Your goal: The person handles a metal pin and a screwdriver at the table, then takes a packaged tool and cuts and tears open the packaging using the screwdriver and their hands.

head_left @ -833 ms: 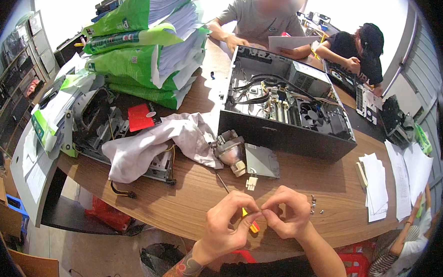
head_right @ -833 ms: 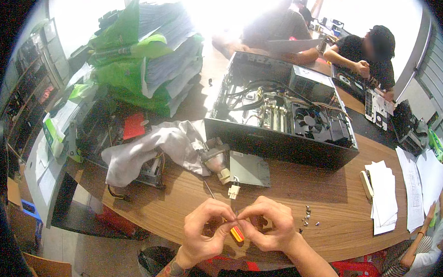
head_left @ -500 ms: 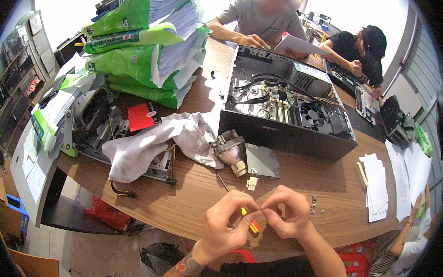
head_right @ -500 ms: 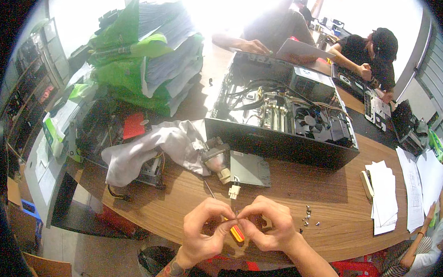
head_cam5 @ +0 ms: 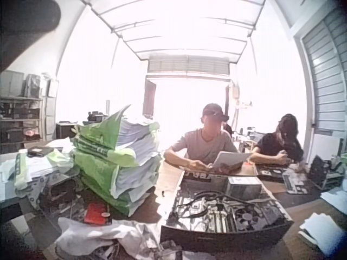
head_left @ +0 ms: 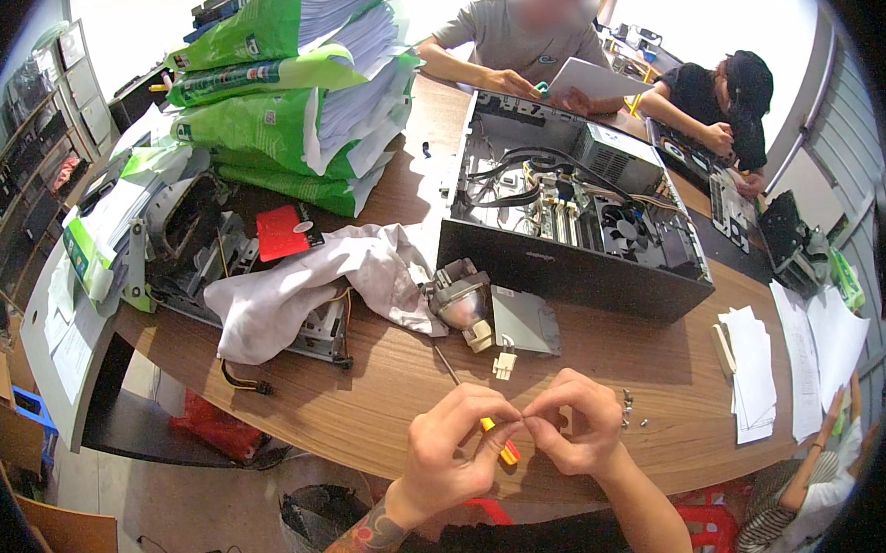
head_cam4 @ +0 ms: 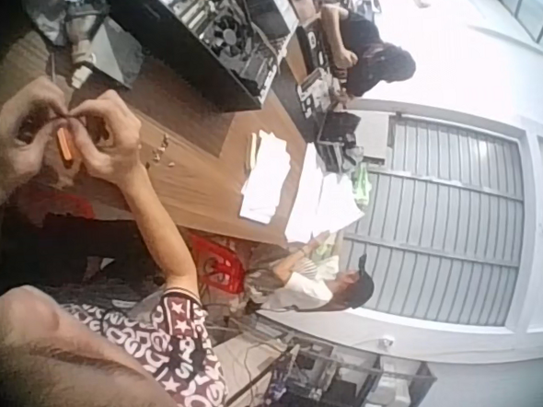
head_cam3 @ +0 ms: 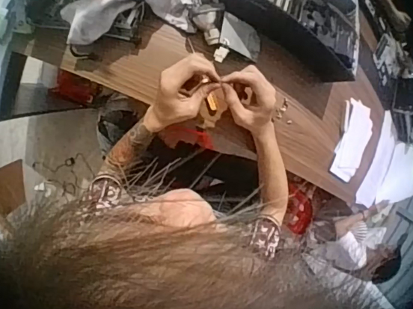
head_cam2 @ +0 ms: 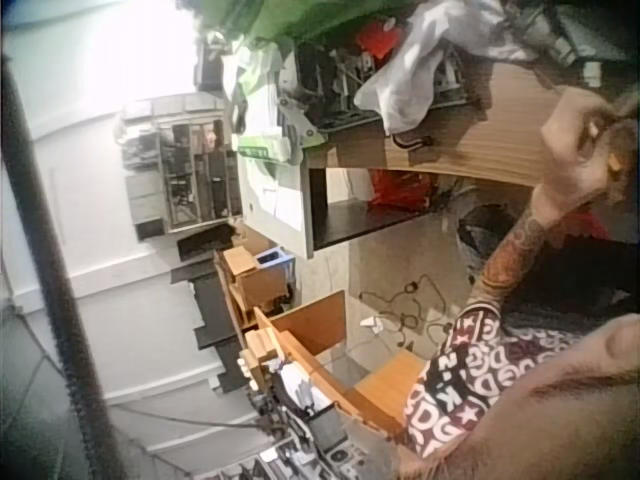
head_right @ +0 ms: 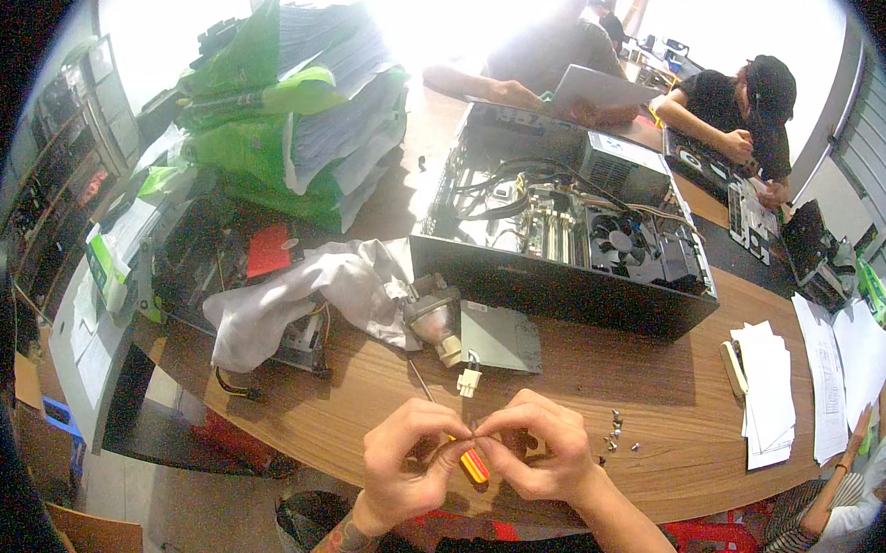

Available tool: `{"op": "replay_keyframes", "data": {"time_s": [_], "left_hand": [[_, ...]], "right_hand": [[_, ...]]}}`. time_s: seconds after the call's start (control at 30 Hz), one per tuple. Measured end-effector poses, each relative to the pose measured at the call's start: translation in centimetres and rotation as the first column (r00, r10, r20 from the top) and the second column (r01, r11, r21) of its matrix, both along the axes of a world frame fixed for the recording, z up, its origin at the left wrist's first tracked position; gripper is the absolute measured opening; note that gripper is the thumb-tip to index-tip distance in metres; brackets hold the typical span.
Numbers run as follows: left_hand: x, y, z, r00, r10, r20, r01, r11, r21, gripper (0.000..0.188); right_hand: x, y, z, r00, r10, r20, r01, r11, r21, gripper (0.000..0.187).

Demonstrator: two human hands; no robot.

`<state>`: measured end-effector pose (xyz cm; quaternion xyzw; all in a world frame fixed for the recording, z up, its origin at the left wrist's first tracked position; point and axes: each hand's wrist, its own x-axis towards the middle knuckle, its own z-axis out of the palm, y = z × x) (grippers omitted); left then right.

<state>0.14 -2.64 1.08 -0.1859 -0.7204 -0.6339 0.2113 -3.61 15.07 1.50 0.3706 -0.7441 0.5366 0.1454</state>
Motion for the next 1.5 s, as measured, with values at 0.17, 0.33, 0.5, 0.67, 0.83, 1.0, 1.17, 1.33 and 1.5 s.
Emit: {"op": "replay_keyframes", "data": {"time_s": [0.17, 0.33, 0.5, 0.67, 0.83, 1.0, 1.17, 1.33, 1.5], "left_hand": [[0.1, -0.2, -0.3, 0.999, 0.028, -0.037, -0.029, 0.999, -0.018, 0.023], [0.1, -0.2, -0.2, 1.000, 0.018, -0.012, -0.018, 1.000, -0.012, 0.024], [-0.4, 0.0, -0.7, 0.991, 0.071, -0.113, -0.083, 0.991, -0.105, 0.025], [-0.3, 0.4, -0.8, 0.987, 0.155, -0.038, -0.157, 0.987, -0.042, 0.018], [0.0, 0.6, -1.2, 0.993, 0.104, 0.054, -0.101, 0.994, -0.043, 0.017], [0.2, -0.5, -1.0, 0.993, 0.057, -0.102, -0.074, 0.983, -0.169, 0.016], [-1.2, -3.4, -2.4, 0.951, -0.186, -0.247, 0.013, 0.822, -0.570, 0.015], [0.0, -1.0, -1.6, 0.999, -0.019, 0.045, 0.023, 0.995, -0.099, 0.014], [-0.2, -1.2, -1.4, 1.000, -0.002, 0.005, 0.002, 0.992, -0.128, 0.013]], "right_hand": [[0.2, -0.2, 0.2, 1.000, 0.004, 0.024, -0.004, 1.000, 0.012, 0.016], [0.3, -0.1, 0.3, 1.000, -0.017, 0.022, 0.016, 1.000, 0.017, 0.019], [0.0, 0.4, 0.2, 0.999, 0.017, 0.044, -0.020, 0.998, 0.057, 0.018], [-0.4, -0.2, -0.4, 0.996, 0.084, 0.028, -0.083, 0.996, -0.040, 0.013], [-0.5, 0.3, -1.1, 0.992, 0.126, 0.011, -0.124, 0.987, -0.101, 0.016], [-0.7, -0.6, -2.6, 0.991, 0.136, -0.013, -0.136, 0.977, -0.166, 0.013], [-0.2, -0.2, -2.2, 0.991, 0.133, 0.025, -0.127, 0.978, -0.165, 0.012], [-0.6, -0.7, -2.3, 0.991, 0.128, -0.049, -0.136, 0.971, -0.195, 0.012], [-1.0, -0.7, -2.6, 0.985, 0.169, 0.022, -0.164, 0.973, -0.163, 0.013]]}}
